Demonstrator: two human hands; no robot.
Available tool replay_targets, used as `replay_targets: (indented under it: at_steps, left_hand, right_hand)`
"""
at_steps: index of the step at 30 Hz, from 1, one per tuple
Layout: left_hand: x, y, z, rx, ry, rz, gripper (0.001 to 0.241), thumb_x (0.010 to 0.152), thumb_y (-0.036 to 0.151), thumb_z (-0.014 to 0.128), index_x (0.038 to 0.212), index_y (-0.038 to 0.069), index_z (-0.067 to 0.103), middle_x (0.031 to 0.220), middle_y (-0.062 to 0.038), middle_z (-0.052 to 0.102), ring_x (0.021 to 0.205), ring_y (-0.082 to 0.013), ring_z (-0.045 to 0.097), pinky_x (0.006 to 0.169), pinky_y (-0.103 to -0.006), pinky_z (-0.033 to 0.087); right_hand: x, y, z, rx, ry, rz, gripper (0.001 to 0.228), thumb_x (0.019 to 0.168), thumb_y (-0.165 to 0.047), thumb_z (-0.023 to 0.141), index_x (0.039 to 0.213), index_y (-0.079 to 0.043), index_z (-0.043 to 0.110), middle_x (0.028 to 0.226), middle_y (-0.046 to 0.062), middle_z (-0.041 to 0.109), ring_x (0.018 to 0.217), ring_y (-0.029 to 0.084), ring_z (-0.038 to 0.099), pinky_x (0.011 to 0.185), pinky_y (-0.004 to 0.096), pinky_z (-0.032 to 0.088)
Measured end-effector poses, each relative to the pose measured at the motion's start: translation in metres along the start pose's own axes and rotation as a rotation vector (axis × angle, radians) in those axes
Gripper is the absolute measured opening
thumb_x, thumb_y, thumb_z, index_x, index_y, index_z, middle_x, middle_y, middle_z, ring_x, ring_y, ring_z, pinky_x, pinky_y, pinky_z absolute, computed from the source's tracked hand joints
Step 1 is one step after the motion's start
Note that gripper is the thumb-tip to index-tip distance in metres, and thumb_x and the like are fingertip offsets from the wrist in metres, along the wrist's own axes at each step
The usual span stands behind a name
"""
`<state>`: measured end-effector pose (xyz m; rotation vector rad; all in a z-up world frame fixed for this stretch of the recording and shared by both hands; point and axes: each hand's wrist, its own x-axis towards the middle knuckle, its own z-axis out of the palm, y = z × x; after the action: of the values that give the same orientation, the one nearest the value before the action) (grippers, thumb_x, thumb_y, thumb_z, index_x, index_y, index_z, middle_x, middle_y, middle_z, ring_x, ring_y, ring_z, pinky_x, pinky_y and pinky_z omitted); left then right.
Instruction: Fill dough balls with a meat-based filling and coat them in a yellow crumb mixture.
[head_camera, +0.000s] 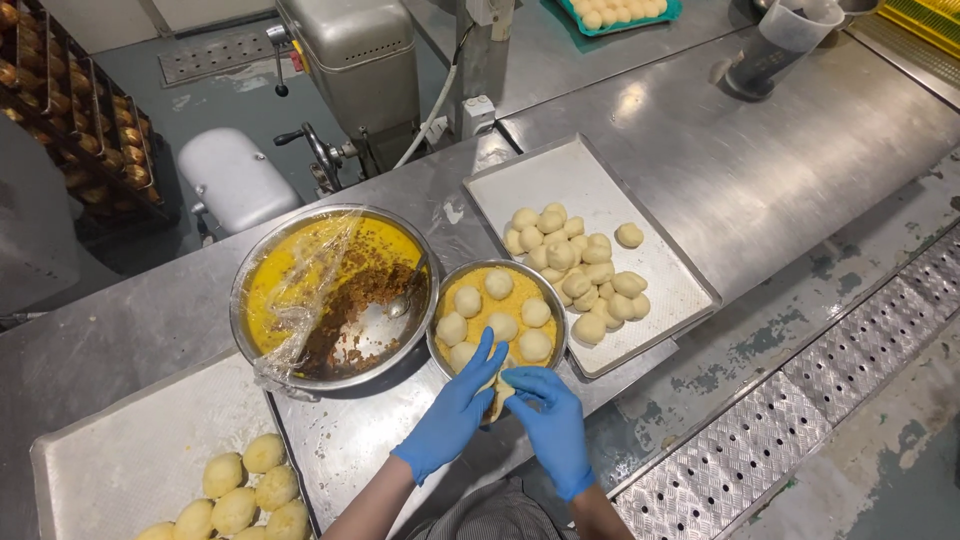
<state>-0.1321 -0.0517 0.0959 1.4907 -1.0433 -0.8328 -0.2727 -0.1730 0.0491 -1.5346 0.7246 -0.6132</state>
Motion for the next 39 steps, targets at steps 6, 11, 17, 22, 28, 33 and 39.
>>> replay_targets:
  at_steps: [6, 11, 17, 22, 28, 33, 39]
  left_hand:
    - [0.004, 0.007, -0.006, -0.014, -0.142, -0.151, 0.080, 0.087, 0.003, 0.040, 0.163, 0.019, 0.021, 0.172, -0.009, 0.019, 0.153, -0.0259, 0.032, 0.122, -0.0351, 0.029]
    - [0.018, -0.089, 0.002, -0.298, -0.173, -0.383, 0.075, 0.092, 0.015, 0.038, 0.163, 0.007, 0.014, 0.165, -0.016, 0.034, 0.150, -0.0242, 0.040, 0.119, -0.0318, 0.032]
    - [0.030, -0.061, 0.003, -0.214, -0.291, -0.623, 0.080, 0.094, 0.029, 0.048, 0.158, -0.003, 0.013, 0.153, -0.025, 0.045, 0.132, -0.0226, 0.051, 0.105, -0.0295, 0.042]
    - [0.034, -0.079, 0.007, -0.265, -0.320, -0.702, 0.069, 0.088, 0.025, 0.055, 0.147, -0.004, 0.036, 0.128, -0.029, 0.056, 0.101, -0.0228, 0.065, 0.081, -0.0314, 0.055]
    - [0.022, -0.094, 0.016, -0.587, -0.297, -0.577, 0.058, 0.084, 0.010, 0.051, 0.141, -0.003, 0.053, 0.125, -0.013, 0.068, 0.108, -0.0205, 0.070, 0.094, -0.0330, 0.059]
    - [0.018, -0.066, 0.027, 0.265, -0.229, -0.447, 0.060, 0.094, 0.022, 0.053, 0.147, -0.006, 0.041, 0.123, -0.029, 0.066, 0.116, -0.0363, 0.066, 0.099, -0.0396, 0.052]
    - [0.023, -0.080, 0.022, -0.088, -0.147, -0.510, 0.049, 0.095, 0.023, 0.061, 0.137, -0.001, 0.049, 0.119, -0.020, 0.068, 0.109, -0.0294, 0.070, 0.092, -0.0376, 0.058]
  right_hand:
    - [0.001, 0.022, -0.006, 0.215, -0.175, 0.078, 0.032, 0.080, 0.009, 0.073, 0.111, 0.004, 0.076, 0.127, 0.006, 0.070, 0.100, 0.012, 0.070, 0.090, 0.029, 0.057]
    - [-0.014, -0.013, 0.004, -0.180, 0.011, -0.023, 0.032, 0.083, 0.002, 0.074, 0.114, -0.003, 0.076, 0.110, 0.010, 0.078, 0.098, 0.013, 0.074, 0.088, 0.027, 0.058]
    - [-0.016, -0.015, -0.004, -0.205, -0.176, -0.166, 0.026, 0.080, 0.004, 0.073, 0.105, -0.001, 0.076, 0.120, 0.008, 0.071, 0.103, 0.015, 0.073, 0.086, 0.027, 0.058]
    - [-0.021, -0.006, -0.008, -0.189, -0.192, -0.108, 0.030, 0.078, 0.006, 0.073, 0.107, 0.000, 0.075, 0.106, 0.007, 0.072, 0.088, 0.015, 0.072, 0.079, 0.027, 0.058]
    - [-0.022, -0.011, -0.010, -0.266, 0.085, -0.121, 0.044, 0.080, 0.002, 0.075, 0.123, -0.008, 0.069, 0.097, 0.004, 0.071, 0.085, 0.011, 0.072, 0.076, 0.025, 0.057]
    - [-0.024, -0.011, -0.008, -0.507, -0.095, -0.377, 0.030, 0.081, 0.003, 0.072, 0.110, -0.006, 0.075, 0.108, 0.013, 0.066, 0.096, 0.030, 0.070, 0.082, 0.036, 0.056]
    - [-0.028, -0.005, -0.012, -0.475, -0.145, -0.318, 0.021, 0.083, 0.002, 0.071, 0.103, -0.003, 0.070, 0.107, 0.012, 0.069, 0.098, 0.031, 0.071, 0.080, 0.037, 0.057]
